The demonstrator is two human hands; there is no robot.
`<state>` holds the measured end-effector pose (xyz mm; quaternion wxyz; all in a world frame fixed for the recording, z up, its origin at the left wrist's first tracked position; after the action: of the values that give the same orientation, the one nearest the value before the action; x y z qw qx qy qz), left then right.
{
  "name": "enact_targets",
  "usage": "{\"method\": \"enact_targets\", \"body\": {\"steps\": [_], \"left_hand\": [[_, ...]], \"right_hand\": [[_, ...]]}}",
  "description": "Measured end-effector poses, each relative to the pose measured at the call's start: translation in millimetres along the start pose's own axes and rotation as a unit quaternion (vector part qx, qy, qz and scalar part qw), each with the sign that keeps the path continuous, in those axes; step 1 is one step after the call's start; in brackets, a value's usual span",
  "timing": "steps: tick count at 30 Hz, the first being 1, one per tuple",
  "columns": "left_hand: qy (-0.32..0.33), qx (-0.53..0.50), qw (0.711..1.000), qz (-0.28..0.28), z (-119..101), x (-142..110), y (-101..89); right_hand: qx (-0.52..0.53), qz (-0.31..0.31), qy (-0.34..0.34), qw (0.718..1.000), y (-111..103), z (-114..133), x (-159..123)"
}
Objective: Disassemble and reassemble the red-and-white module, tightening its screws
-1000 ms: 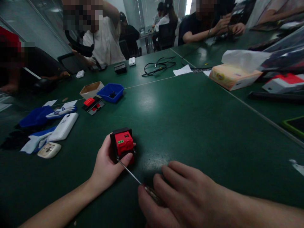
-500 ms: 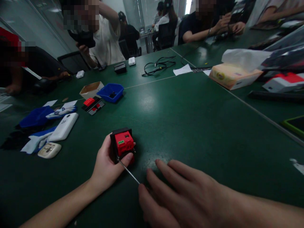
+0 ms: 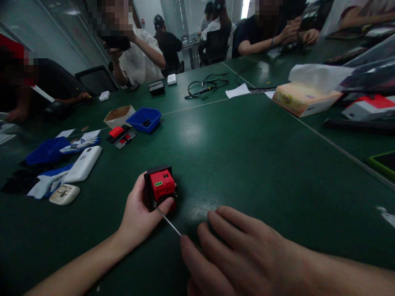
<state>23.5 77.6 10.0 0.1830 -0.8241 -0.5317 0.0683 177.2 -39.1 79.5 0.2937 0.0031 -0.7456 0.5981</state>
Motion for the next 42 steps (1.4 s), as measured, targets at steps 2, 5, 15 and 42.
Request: {"method": "enact_targets", "body": {"steps": [2, 5, 15, 42], "left_hand": [[0.003, 0.002, 1.000, -0.001, -0.1, -0.1, -0.5], [0.003, 0.004, 1.000, 0.004, -0.3, 0.1, 0.2], [-0.004, -0.015, 1.000, 0.002, 1.9, 0.6, -0.8], [0.011, 0.009, 1.000, 0.013, -0.3, -0.2, 0.2]], "right_hand": [[0.004, 0.010, 0.007, 1.000, 0.8, -2.8, 1.1], [0.011, 0.022, 0.014, 1.000, 2.2, -5.4, 3.4], [-0.006, 0.021, -0.005, 1.000, 1.1, -0.9, 9.5], [-0.003, 0.005, -0.035, 0.999, 3.4, 3.4, 0.8]]}}
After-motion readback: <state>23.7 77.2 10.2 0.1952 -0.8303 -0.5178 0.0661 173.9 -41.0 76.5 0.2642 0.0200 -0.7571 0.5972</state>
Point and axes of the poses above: each hand's wrist, its own x-axis towards the middle knuckle, its own y-axis out of the palm, z = x × y, the point moved 10 cm from there along x, towards the middle knuckle, and after that the axes turned 14 degrees about z, right-handed, at the moved point
